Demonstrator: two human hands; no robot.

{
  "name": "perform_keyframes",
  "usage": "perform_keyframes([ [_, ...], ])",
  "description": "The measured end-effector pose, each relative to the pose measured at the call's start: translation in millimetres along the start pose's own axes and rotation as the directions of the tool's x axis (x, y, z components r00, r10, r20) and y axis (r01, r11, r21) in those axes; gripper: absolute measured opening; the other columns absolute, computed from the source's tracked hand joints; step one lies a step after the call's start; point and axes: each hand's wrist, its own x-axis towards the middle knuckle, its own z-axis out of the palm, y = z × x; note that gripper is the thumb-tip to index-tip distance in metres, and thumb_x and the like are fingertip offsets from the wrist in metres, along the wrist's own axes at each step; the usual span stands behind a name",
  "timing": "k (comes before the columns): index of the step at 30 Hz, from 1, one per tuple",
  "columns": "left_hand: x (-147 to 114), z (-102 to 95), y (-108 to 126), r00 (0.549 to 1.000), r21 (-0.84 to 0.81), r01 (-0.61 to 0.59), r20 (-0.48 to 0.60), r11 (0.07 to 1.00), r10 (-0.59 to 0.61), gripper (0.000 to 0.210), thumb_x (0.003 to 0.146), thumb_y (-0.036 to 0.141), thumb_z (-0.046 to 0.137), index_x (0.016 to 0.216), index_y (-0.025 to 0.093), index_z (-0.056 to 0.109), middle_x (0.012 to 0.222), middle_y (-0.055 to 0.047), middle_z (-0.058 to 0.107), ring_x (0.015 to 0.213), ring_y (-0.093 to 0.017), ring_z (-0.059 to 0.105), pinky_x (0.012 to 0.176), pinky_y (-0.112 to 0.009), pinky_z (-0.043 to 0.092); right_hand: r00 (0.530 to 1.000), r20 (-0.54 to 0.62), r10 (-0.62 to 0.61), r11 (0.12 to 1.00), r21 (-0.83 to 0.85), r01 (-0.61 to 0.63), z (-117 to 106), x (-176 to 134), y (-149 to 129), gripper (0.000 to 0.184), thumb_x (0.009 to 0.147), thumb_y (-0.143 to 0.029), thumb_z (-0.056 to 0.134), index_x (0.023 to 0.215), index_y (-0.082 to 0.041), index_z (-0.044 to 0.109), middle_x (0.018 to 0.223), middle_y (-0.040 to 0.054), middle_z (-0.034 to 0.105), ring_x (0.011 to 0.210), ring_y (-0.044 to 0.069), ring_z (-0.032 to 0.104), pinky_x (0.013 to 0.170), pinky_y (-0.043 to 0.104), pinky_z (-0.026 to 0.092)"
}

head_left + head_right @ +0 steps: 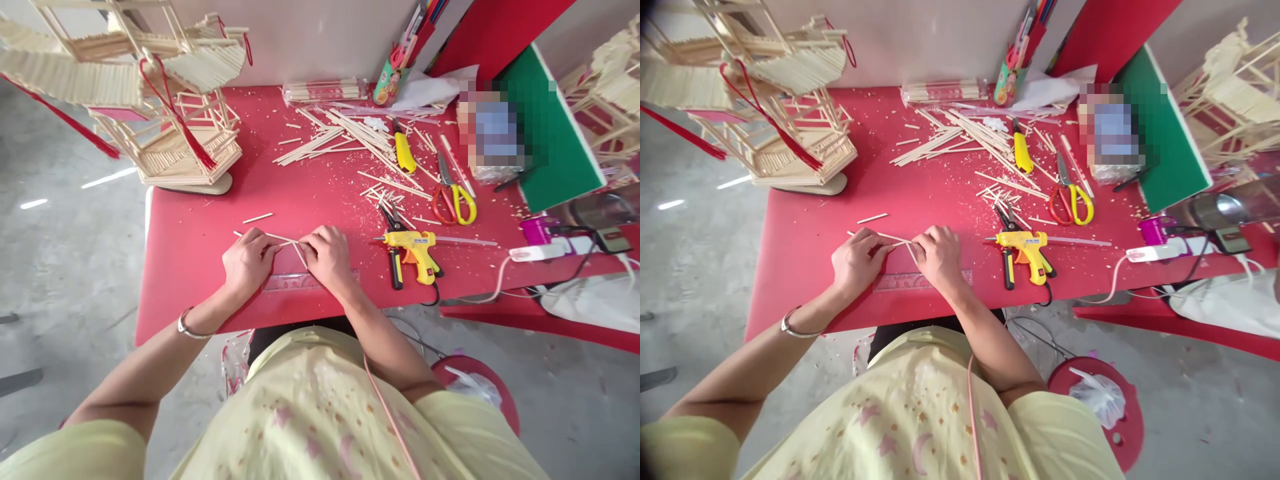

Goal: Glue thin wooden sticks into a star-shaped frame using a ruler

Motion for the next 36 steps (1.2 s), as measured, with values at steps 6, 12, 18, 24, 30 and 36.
perform_keyframes([
  [6, -17, 4.0, 4, 0.995, 0.02, -0.025, -0.094, 0.999, 0.027, 0.034, 0.11, 0.042, 0.053, 0.112, 0.026, 0.083, 0.115, -0.007, 0.077, 0.102, -0.021, 0.071, 0.079, -0.03, 0.052, 1.0, -0.008, 0.003, 1.0, 0.009, -0.003, 2, 0, 1, 0.009, 0.103, -0.026, 0.07, 0.099, -0.026, 0.077, 0.1, 0.0066, 0.068, 0.099, 0.026, 0.056, 0.082, 0.039, 0.038],
  [12, -15, 16.2, 13, 0.985, 0.006, 0.079, -0.151, 0.997, -0.077, 0.03, 0.106, 0.033, 0.055, 0.098, 0.023, 0.082, 0.108, -0.006, 0.077, 0.098, -0.02, 0.071, 0.078, -0.028, 0.052, 1.0, 0.027, 0.009, 1.0, -0.013, -0.008, 1, 0, 0, 0.01, 0.105, -0.027, 0.068, 0.102, -0.025, 0.078, 0.102, 0.0069, 0.069, 0.1, 0.025, 0.055, 0.084, 0.039, 0.035],
  [18, -14, 24.3, 20, 0.947, -0.012, 0.238, -0.219, 0.971, -0.235, 0.017, 0.098, 0.032, 0.068, 0.091, 0.025, 0.082, 0.106, -0.002, 0.077, 0.091, -0.018, 0.071, 0.068, -0.027, 0.047, 0.996, 0.08, 0.028, 0.999, -0.028, -0.026, -4, 2, -3, 0.016, 0.108, -0.031, 0.064, 0.105, -0.025, 0.078, 0.106, 0.007, 0.069, 0.103, 0.025, 0.054, 0.083, 0.038, 0.033],
  [24, -13, 21.4, 14, 0.959, -0.051, 0.176, -0.215, 0.983, -0.183, 0.017, 0.098, 0.033, 0.068, 0.091, 0.025, 0.083, 0.105, -0.001, 0.077, 0.087, -0.017, 0.071, 0.07, -0.027, 0.049, 0.996, 0.086, 0.026, 0.999, -0.041, -0.022, -4, 2, -2, 0.014, 0.108, -0.029, 0.064, 0.106, -0.026, 0.078, 0.107, 0.0064, 0.07, 0.103, 0.025, 0.054, 0.082, 0.038, 0.032],
  [30, -11, 15.4, 14, 0.977, 0.004, 0.092, -0.194, 0.996, -0.09, 0.021, 0.096, 0.027, 0.064, 0.095, 0.024, 0.085, 0.1, -0.002, 0.077, 0.08, -0.016, 0.068, 0.064, -0.027, 0.043, 0.998, 0.068, 0.012, 0.999, -0.044, -0.009, -2, 1, 0, 0.015, 0.108, -0.029, 0.063, 0.106, -0.026, 0.078, 0.106, 0.0059, 0.07, 0.103, 0.025, 0.054, 0.083, 0.038, 0.032],
  [36, -10, 13.5, 17, 0.977, 0.027, 0.106, -0.189, 0.994, -0.099, 0.021, 0.095, 0.026, 0.064, 0.09, 0.025, 0.085, 0.098, -0.001, 0.077, 0.079, -0.015, 0.067, 0.062, -0.027, 0.04, 0.998, 0.07, 0.011, 0.999, -0.038, -0.008, -1, 0, 0, 0.017, 0.109, -0.031, 0.062, 0.106, -0.026, 0.078, 0.105, 0.0068, 0.069, 0.102, 0.025, 0.053, 0.082, 0.039, 0.032],
])
